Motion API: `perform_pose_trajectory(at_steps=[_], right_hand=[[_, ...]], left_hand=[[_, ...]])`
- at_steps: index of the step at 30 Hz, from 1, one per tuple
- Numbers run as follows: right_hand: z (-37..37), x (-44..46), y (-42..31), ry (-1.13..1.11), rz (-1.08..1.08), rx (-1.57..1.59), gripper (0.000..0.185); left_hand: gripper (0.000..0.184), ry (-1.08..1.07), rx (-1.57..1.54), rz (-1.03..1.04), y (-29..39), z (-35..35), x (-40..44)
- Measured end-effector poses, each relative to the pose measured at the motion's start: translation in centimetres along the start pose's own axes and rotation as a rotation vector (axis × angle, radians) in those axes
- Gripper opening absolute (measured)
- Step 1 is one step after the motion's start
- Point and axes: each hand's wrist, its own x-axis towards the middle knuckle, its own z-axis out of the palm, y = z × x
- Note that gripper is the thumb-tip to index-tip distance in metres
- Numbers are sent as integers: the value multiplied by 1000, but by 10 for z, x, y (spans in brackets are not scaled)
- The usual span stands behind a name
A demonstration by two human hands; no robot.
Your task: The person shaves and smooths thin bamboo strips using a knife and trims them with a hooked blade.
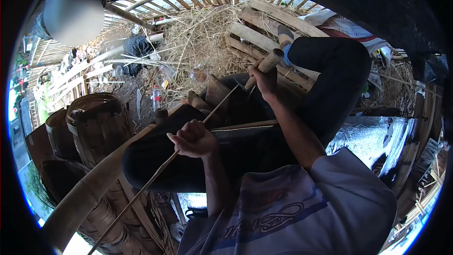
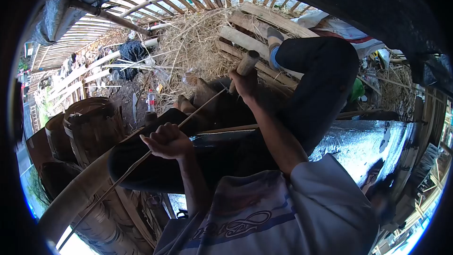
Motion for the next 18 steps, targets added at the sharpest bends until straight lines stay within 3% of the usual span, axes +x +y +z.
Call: perform_pose_trajectory(at_steps=[3,5,8,14,18], right_hand=[[11,-14,-6,-15,-18,158,11],[18,-26,-21,-181,-15,286,13],[20,-35,-27,-233,-87,264,14],[20,-15,13,-88,85,154,14],[24,-26,-6,-203,-32,378,14]], left_hand=[[51,45,-17,-11,1,-5,1],[51,68,-25,-25,2,-7,1],[51,75,39,-19,1,-7,3],[51,106,12,-33,4,-9,7],[51,108,62,5,0,-9,11]])
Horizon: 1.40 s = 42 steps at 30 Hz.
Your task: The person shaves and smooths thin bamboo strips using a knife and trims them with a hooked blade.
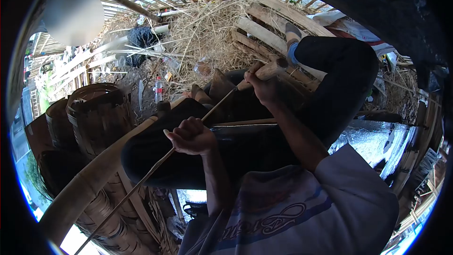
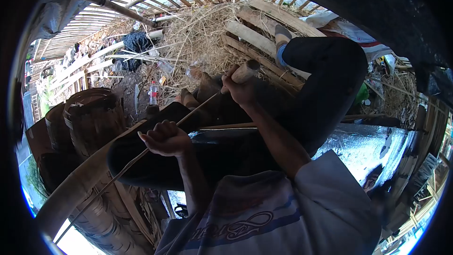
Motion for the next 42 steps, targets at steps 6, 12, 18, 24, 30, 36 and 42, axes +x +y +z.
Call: perform_pose_trajectory(at_steps=[6,12,18,24,30,36,42], right_hand=[[-15,17,33,79,-62,-239,14],[-6,-6,22,-7,26,-277,15],[1,10,-1,-82,29,-174,15],[-16,9,34,-65,-27,-217,14],[-12,20,10,-49,43,-216,11],[-26,20,44,-45,-77,-589,12],[-4,22,-9,-138,-2,-201,11]], left_hand=[[51,33,24,-16,4,-4,-2],[51,36,92,5,3,-8,-7],[50,21,42,12,4,-6,-1],[50,-13,-27,-8,1,-6,-4],[50,1,-30,-18,1,-2,-1],[49,-31,-32,-23,3,0,-3],[48,-83,-88,-36,4,0,-3]])
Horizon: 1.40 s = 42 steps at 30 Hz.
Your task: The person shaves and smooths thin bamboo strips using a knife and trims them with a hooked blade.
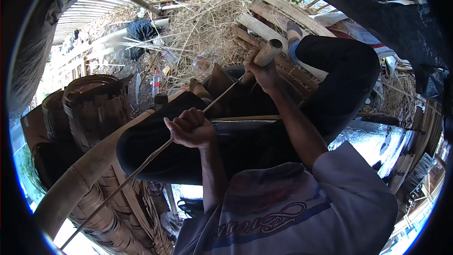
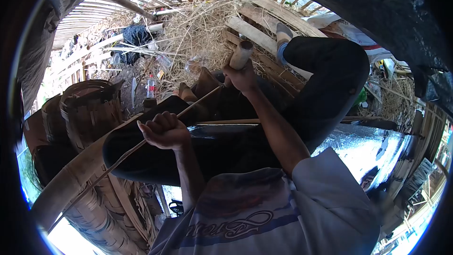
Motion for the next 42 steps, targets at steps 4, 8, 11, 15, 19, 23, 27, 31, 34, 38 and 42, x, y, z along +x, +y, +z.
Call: perform_pose_trajectory(at_steps=[4,8,11,15,19,23,27,31,34,38,42], right_hand=[[-3,-1,27,12,91,-257,10],[-10,20,17,64,206,-180,11],[0,3,12,-17,45,-26,11],[-5,11,46,83,-62,-148,8],[-1,11,20,16,45,-125,10],[-11,-6,56,-63,-51,-396,10],[-23,-3,67,-69,-208,-657,8],[-8,7,10,142,63,-108,9],[-6,4,2,69,-59,59,9],[-14,13,41,114,20,60,9],[-2,14,9,74,-31,-3,11]], left_hand=[[48,-26,59,-10,1,-3,-2],[49,-13,29,-34,2,-4,0],[49,-16,28,-8,1,-4,-4],[49,8,55,1,1,0,-3],[49,32,70,44,-1,2,0],[49,24,70,8,2,1,-4],[48,45,58,14,-2,1,1],[49,53,38,4,-1,1,0],[49,30,58,15,-2,-1,0],[49,95,176,74,-5,0,2],[50,102,67,23,-1,-2,4]])
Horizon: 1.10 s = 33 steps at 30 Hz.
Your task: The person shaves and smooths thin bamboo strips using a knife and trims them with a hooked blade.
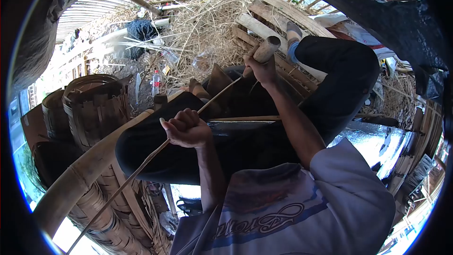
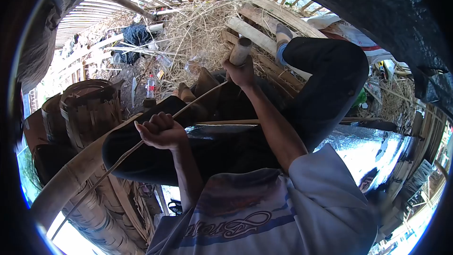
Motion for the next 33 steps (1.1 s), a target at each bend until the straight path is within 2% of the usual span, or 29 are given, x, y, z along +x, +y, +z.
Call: perform_pose_trajectory(at_steps=[4,6,8,9,10,12,13,16,17,18,20,21,22,25,28,30,31,32,33], right_hand=[[7,-11,-19,-82,-19,77,11],[-4,-19,22,-95,25,-22,11],[-9,-18,44,-94,-102,-491,11],[-15,-12,59,-59,79,-403,12],[-5,-10,40,-63,87,-397,12],[4,-6,-1,22,43,-13,11],[6,-2,-4,-37,-93,100,11],[8,-3,8,-33,-162,98,10],[3,-12,22,-21,76,-49,9],[-2,-14,32,-16,65,-52,9],[-9,-5,48,11,93,-277,11],[-14,2,61,49,50,-252,11],[-7,-2,45,46,62,-246,11],[5,-1,-8,24,28,72,12],[3,-9,14,-21,74,-67,12],[-1,-6,30,-24,88,-35,12],[-2,3,30,41,102,-53,12],[-2,8,32,107,127,-68,12],[-3,10,24,44,62,-46,11]], left_hand=[[49,-29,30,7,0,0,-2],[49,-11,36,1,0,0,-2],[49,4,23,15,-4,6,1],[49,4,13,7,-4,6,1],[49,10,15,-7,-1,6,-1],[50,21,75,37,-1,6,-3],[50,-2,48,20,-3,6,-1],[50,-10,38,-3,-3,10,-1],[50,1,54,-5,-2,13,-1],[50,-5,43,-7,0,12,-2],[50,24,-40,-77,-1,7,0],[50,-21,-2,-45,-1,6,-1],[50,-18,10,-45,0,5,-2],[50,-6,42,-6,-1,8,-3],[50,-20,-7,-41,-1,4,-1],[50,48,161,41,-7,3,0],[50,43,146,51,-7,6,2],[49,12,85,4,-3,6,2],[49,-17,42,-49,3,2,0]])
